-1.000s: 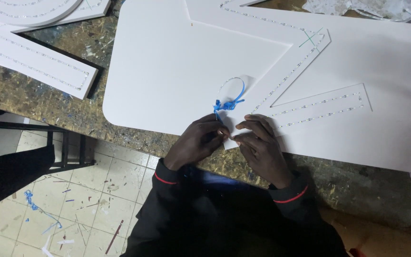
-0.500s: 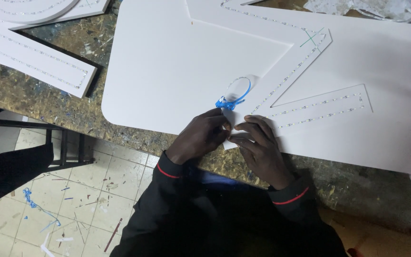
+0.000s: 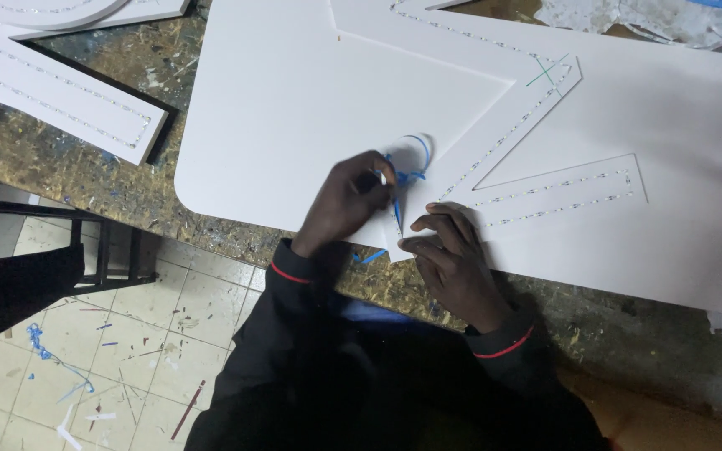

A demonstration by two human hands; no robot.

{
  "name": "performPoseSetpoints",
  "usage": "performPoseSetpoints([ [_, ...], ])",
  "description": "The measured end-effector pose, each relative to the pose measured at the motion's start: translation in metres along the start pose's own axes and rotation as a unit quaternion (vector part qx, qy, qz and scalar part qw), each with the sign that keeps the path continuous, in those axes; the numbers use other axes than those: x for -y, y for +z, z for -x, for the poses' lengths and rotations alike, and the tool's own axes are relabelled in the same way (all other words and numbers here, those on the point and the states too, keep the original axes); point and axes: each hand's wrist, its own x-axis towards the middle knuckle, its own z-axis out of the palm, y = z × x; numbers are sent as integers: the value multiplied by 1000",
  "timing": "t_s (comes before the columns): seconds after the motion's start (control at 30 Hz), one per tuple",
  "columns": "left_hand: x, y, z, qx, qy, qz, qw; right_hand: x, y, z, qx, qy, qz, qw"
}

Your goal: Applying adhesive LED light strips to a large white letter M for sign fabrication.

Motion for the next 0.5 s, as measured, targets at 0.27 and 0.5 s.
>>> performPoseSetpoints([
  [0.27, -28, -58, -107, -209, 32, 171, 962, 11, -6, -5, -22, -30, -19, 999],
  [0.5, 15, -102, -124, -114, 102, -364, 919, 14, -4, -5, -43, -35, -18, 998],
])
